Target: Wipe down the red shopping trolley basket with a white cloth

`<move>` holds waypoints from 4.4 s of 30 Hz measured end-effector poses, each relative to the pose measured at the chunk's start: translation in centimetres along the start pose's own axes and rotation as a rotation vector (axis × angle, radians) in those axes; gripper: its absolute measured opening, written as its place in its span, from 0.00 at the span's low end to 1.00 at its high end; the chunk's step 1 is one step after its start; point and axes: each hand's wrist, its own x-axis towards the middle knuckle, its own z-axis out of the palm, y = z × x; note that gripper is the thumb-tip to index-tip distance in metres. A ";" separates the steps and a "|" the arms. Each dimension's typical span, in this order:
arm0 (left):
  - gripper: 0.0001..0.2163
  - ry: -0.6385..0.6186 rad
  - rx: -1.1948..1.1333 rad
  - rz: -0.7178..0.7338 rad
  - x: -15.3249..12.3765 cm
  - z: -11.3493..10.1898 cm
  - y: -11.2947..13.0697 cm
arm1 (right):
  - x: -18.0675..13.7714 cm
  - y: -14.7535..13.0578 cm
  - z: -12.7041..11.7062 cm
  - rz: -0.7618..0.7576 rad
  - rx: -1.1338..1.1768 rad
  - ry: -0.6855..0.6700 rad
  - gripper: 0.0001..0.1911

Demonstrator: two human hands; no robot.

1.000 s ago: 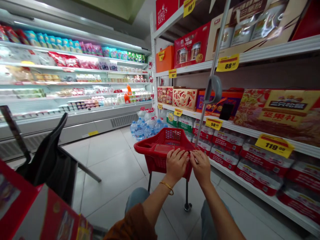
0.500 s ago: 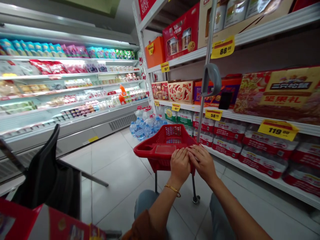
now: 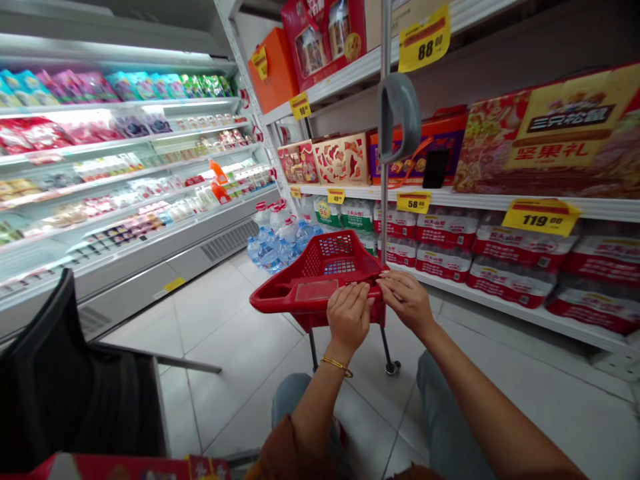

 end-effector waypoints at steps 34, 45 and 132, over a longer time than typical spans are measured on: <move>0.11 -0.003 -0.059 -0.006 -0.2 -1.8 -2.3 | 2.1 -2.3 1.7 0.251 0.292 -0.003 0.10; 0.11 -0.021 -0.066 -0.030 -0.2 -2.1 -2.2 | 1.2 -1.9 2.4 0.074 0.159 -0.075 0.10; 0.29 -0.171 -0.121 0.019 0.8 -1.3 0.1 | -1.5 -1.4 2.0 0.299 0.210 -0.041 0.21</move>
